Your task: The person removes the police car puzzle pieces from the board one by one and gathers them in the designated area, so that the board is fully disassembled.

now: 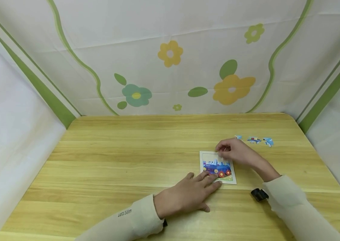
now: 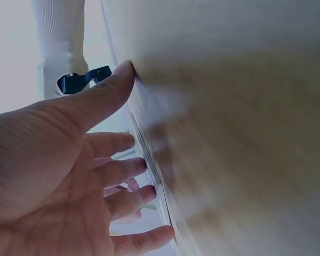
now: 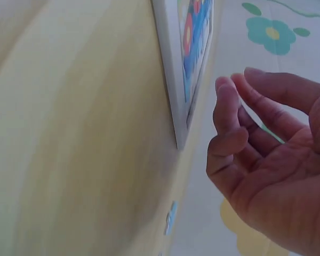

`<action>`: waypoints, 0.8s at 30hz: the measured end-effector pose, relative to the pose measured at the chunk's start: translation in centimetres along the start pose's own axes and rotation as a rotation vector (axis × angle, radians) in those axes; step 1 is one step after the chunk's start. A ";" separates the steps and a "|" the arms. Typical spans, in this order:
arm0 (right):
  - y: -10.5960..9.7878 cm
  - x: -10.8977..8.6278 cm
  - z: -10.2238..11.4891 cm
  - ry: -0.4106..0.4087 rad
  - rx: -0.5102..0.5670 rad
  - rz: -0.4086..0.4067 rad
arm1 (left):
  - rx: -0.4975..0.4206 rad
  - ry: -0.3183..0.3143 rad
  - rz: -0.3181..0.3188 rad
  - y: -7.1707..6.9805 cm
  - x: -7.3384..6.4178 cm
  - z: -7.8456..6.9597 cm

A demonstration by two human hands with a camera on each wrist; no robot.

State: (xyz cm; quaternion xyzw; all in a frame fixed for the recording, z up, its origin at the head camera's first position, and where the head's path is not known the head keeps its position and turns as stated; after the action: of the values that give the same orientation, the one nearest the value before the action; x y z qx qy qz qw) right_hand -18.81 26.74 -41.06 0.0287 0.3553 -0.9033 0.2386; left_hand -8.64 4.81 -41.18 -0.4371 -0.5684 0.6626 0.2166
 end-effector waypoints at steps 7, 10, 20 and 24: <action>0.7 0.4 0.4 -0.032 0.004 0.093 | 0.025 -0.018 0.022 0.0 -0.2 -0.1; 0.9 0.6 0.5 -0.030 -0.006 0.122 | 0.017 -0.016 0.030 0.0 -0.2 -0.1; 1.4 1.0 0.5 -0.014 0.014 0.210 | -0.011 -0.015 0.045 0.0 -0.2 0.3; 1.6 1.1 0.5 -0.015 0.014 0.212 | -0.031 -0.014 0.049 0.0 -0.2 0.4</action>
State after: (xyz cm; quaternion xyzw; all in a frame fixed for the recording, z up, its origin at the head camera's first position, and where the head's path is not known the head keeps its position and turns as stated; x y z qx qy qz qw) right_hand -19.02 24.94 -41.99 0.0610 0.3422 -0.8756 0.3354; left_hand -8.88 4.44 -41.14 -0.4494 -0.5692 0.6618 0.1896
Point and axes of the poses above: each hand's wrist, its own x-axis towards the middle knuckle, its own y-axis out of the palm, z = x × y, the point moved 1 cm from there along x, towards the middle knuckle, and after that the axes turned 6 degrees about y, right-handed, at the moved point
